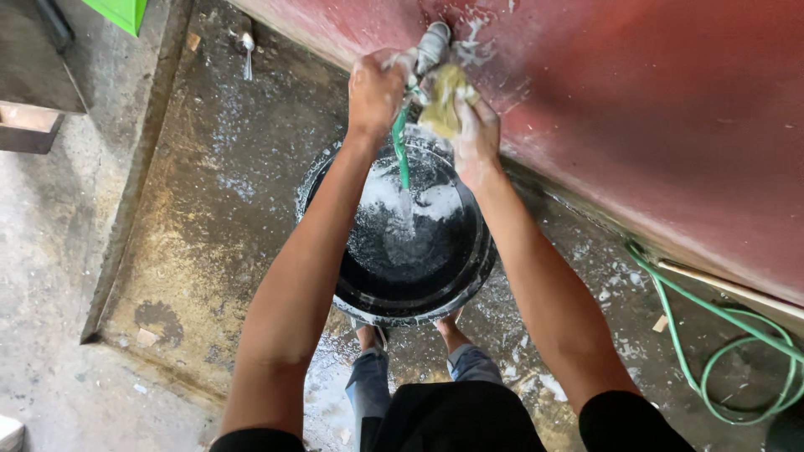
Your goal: The person washes a knife and a pair of pliers in a basin of soapy water using a sponge, then scrubs a vertical PVC pipe on a wall.
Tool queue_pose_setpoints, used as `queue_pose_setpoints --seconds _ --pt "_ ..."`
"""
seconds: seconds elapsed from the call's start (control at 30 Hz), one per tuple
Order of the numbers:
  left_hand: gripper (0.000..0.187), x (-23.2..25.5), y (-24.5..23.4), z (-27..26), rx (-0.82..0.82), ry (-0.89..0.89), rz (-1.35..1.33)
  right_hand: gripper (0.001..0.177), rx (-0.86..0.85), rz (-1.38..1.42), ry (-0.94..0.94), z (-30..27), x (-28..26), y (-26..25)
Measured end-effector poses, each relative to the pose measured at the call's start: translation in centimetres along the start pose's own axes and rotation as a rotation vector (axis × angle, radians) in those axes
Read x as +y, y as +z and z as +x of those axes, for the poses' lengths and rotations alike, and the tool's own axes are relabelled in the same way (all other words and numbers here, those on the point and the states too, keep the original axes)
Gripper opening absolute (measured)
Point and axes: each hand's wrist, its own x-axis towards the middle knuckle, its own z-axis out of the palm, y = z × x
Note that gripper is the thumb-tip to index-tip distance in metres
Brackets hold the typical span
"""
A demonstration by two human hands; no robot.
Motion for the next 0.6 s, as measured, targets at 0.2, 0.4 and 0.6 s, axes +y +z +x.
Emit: queue_pose_setpoints --seconds 0.2,0.4,0.6 --pt "0.028 -0.1 0.7 -1.5 0.244 0.418 0.18 0.032 -0.382 0.593 0.301 3.7 -0.2 5.5" --pt "0.03 -0.4 1.7 -0.8 0.218 0.278 0.113 0.033 -0.298 0.575 0.141 1.9 -0.7 4.6" --pt "0.033 -2.6 0.7 -0.9 -0.039 -0.128 -0.038 0.027 0.045 0.355 0.068 -1.8 -2.2 2.1"
